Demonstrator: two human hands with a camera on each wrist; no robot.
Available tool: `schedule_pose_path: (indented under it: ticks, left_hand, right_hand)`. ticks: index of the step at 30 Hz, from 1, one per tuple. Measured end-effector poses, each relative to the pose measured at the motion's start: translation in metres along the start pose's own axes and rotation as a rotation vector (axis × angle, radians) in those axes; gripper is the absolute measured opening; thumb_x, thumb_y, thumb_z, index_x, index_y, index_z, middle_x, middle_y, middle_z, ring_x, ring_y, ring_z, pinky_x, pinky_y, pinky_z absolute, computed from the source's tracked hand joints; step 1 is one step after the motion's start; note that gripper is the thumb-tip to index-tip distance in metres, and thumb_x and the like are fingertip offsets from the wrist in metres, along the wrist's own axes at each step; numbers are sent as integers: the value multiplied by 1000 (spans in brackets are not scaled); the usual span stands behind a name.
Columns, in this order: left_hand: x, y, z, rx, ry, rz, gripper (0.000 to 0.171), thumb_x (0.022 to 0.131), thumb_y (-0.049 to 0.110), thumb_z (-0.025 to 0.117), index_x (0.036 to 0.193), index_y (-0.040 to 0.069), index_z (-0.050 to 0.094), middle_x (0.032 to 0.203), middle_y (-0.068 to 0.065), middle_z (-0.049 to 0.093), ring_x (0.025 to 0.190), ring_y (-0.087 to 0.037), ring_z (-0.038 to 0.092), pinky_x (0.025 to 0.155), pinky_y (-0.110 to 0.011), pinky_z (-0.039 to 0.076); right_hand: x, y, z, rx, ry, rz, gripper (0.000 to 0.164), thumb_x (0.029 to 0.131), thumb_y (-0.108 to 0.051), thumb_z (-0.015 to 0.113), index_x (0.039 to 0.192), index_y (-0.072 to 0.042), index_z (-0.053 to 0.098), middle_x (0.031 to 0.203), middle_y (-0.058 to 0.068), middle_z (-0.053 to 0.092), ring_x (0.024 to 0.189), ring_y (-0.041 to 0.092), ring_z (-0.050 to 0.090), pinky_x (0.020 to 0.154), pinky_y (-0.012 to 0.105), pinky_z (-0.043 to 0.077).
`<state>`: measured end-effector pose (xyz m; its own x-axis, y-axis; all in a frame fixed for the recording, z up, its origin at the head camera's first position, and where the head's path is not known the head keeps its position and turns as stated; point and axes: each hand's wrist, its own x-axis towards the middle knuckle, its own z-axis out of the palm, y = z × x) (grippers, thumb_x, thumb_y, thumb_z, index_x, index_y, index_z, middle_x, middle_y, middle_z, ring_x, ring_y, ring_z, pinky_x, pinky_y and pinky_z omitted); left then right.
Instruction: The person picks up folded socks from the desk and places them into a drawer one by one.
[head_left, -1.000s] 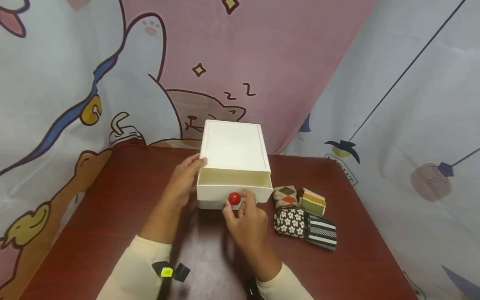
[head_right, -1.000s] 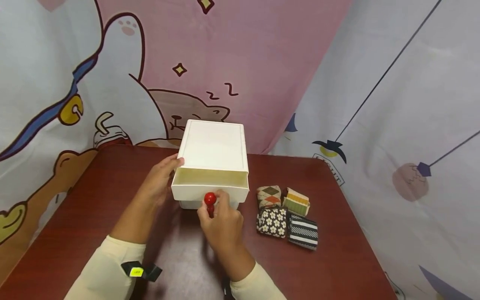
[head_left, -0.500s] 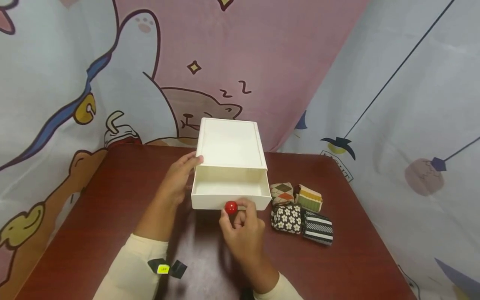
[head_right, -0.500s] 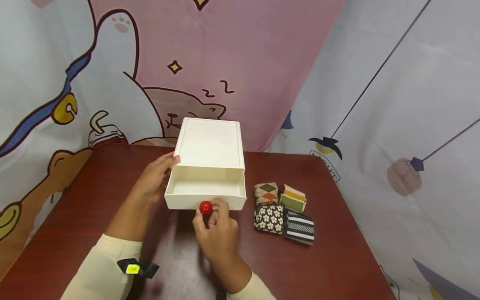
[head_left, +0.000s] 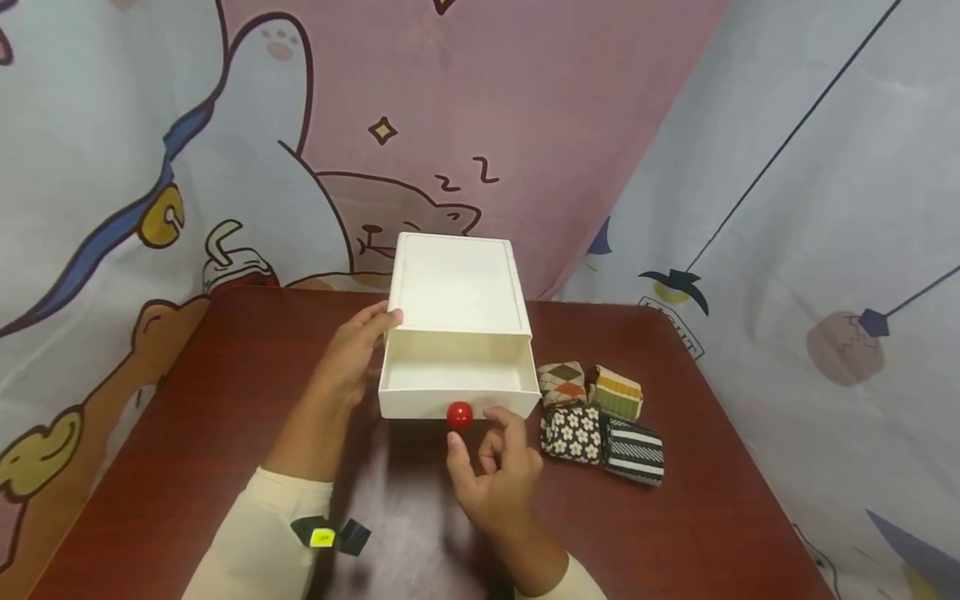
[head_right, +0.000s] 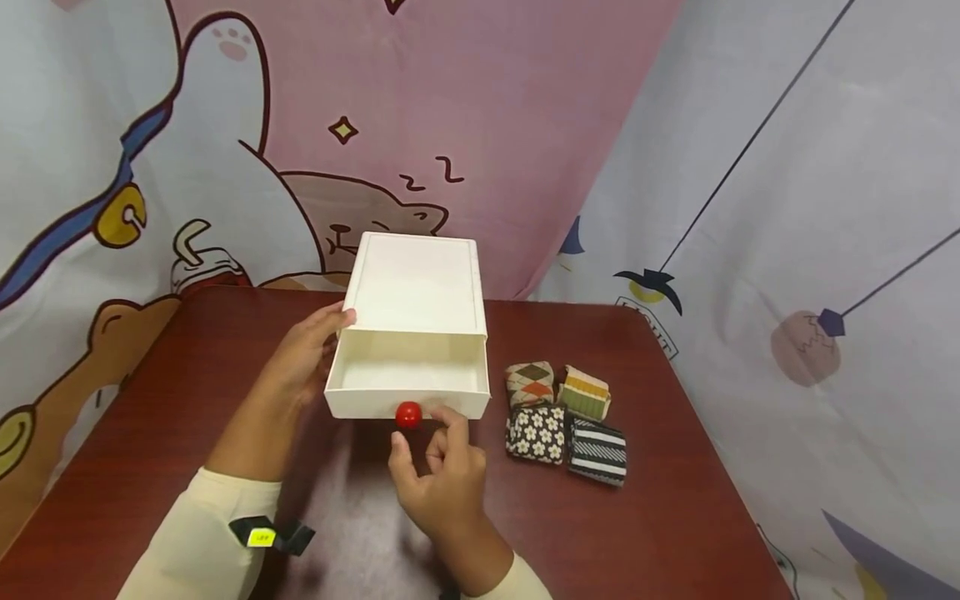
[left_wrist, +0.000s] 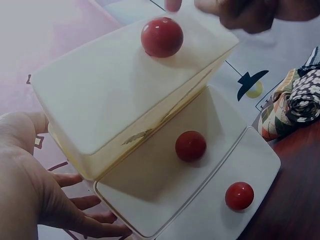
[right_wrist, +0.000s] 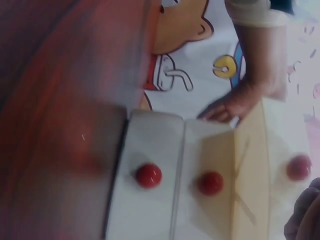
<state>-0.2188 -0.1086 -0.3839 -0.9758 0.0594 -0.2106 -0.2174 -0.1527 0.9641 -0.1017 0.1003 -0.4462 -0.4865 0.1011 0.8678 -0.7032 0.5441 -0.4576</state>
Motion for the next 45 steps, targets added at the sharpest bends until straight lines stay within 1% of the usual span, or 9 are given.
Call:
schedule_pose_path:
  ticks: [6,14,20,23,26,29,32,38,45]
  left_hand:
    - [0,1,3,-16,-5,-6,62,108,36,63,164,15,48,127,-3,71,122,-23,63,87,-40,54]
    - [0,0,1,-11,-6,-12,62,108,36,62,163,14,48,122,1,70,116,-18,64,85,-38,56]
    - [0,1,-1,-9,-6,-9,61,108,36,62,163,12,48,115,5,70,114,-17,63,84,-38,56]
    - [0,0,-1,-10,-7,-10,62,108,36,62,163,12,48,117,4,69,116,-18,62,85,-38,55]
    - [0,0,0,-18,-9,-12,62,108,36,62,163,12,47,115,5,70,115,-18,63,85,-38,55]
    - [0,1,0,-23,-6,-12,62,108,35,62,164,12,47,114,5,70,114,-17,63,85,-38,55]
    - [-1,1,-1,-23,-2,-12,62,108,34,61,164,12,46,113,5,70,112,-17,64,85,-37,56]
    - [-1,1,-2,-22,-3,-4,61,108,35,62,163,12,48,113,4,72,111,-17,65,85,-38,56]
    - [0,-1,-1,-14,3,-7,59,108,36,63,161,13,51,113,3,73,105,-14,67,84,-38,55]
  right_hand:
    - [7,10,-27,20,127,11,28,83,-2,73,106,12,66,50,-1,38,47,1,32,47,6,24]
    - [20,39,-62,-147,209,131,21,86,7,70,106,13,68,48,-1,41,49,-7,30,43,13,26]
    - [29,74,-90,-397,126,372,24,104,-11,68,118,8,66,47,-3,38,45,-7,23,43,18,24]
    - [32,89,-103,-544,77,517,29,105,-21,69,123,2,68,50,-7,39,43,1,27,46,24,30]
    - [34,94,-110,-613,35,582,29,106,-26,69,122,-2,70,54,-8,39,45,5,29,49,28,33]
    - [33,86,-106,-559,39,501,20,104,-21,71,112,-2,72,53,-7,41,45,0,29,47,25,31]
    - [28,65,-89,-405,66,306,13,98,-11,75,104,1,72,50,-5,40,46,-6,27,44,19,27]
    - [17,27,-48,-180,59,-68,34,103,-26,71,105,8,69,53,-5,39,47,-1,30,43,14,27]
    - [12,10,-15,-161,-62,-193,44,104,-38,71,110,6,68,57,-5,42,47,-1,31,45,10,26]
